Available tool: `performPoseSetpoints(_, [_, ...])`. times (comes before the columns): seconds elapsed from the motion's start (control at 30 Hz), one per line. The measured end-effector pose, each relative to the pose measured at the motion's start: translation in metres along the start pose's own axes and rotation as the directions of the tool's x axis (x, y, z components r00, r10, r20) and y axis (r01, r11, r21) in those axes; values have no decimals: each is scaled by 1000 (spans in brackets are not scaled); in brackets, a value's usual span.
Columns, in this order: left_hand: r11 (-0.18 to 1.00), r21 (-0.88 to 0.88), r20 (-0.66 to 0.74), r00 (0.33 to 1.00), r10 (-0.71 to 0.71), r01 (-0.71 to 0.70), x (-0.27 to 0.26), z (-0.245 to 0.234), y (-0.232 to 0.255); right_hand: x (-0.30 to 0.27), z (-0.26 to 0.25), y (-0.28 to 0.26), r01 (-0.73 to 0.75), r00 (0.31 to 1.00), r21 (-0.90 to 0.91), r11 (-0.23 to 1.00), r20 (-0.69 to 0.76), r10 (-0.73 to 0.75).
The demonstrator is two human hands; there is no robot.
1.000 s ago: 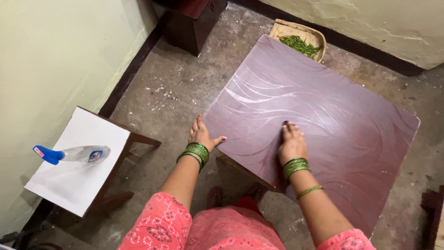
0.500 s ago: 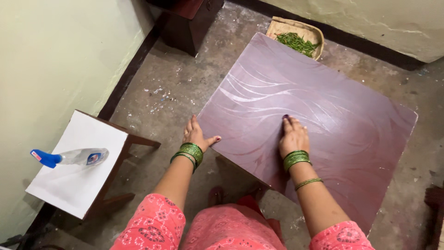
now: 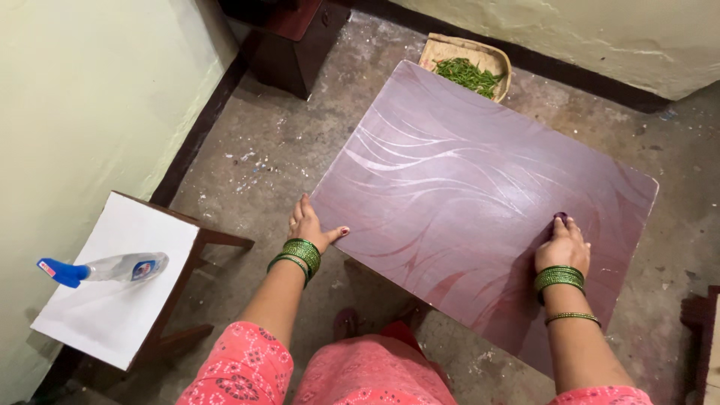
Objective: The person cleans a small table using a spray bottle and a purple cloth, then picks up the table and places it on a bed.
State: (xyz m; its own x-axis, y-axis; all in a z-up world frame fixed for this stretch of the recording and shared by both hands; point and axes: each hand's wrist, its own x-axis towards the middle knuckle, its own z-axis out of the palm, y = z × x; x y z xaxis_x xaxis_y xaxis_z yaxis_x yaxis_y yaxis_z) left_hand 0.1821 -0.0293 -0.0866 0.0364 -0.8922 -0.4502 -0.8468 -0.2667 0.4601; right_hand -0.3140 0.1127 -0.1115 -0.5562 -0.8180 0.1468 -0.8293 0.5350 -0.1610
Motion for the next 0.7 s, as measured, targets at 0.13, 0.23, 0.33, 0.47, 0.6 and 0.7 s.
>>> performPoseSetpoints(0.13, [1000,-7,-25,1000,13,-13,2,4,-1,-1,31,-3,-47,999,77,996,1,47])
performPoseSetpoints(0.23, [1000,-16,-24,999,23,-23,2,4,-2,-14,43,-45,159,987,54,986,-2,-159])
performPoseSetpoints(0.33, [1000,-31,-16,1000,6,-6,2,4,-4,-41,29,-101,218,974,96,971,48,-223])
performPoseSetpoints(0.47, [1000,-19,-20,1000,15,-15,2,3,-2,-80,-2,-162,291,941,141,946,135,-310])
performPoseSetpoints(0.6, [1000,-9,-26,1000,15,-16,2,3,-2,-120,-24,-190,370,891,151,917,223,-396])
performPoseSetpoints(0.7, [1000,-9,-23,1000,17,-17,2,3,-2,-135,-36,-190,430,852,149,891,261,-455])
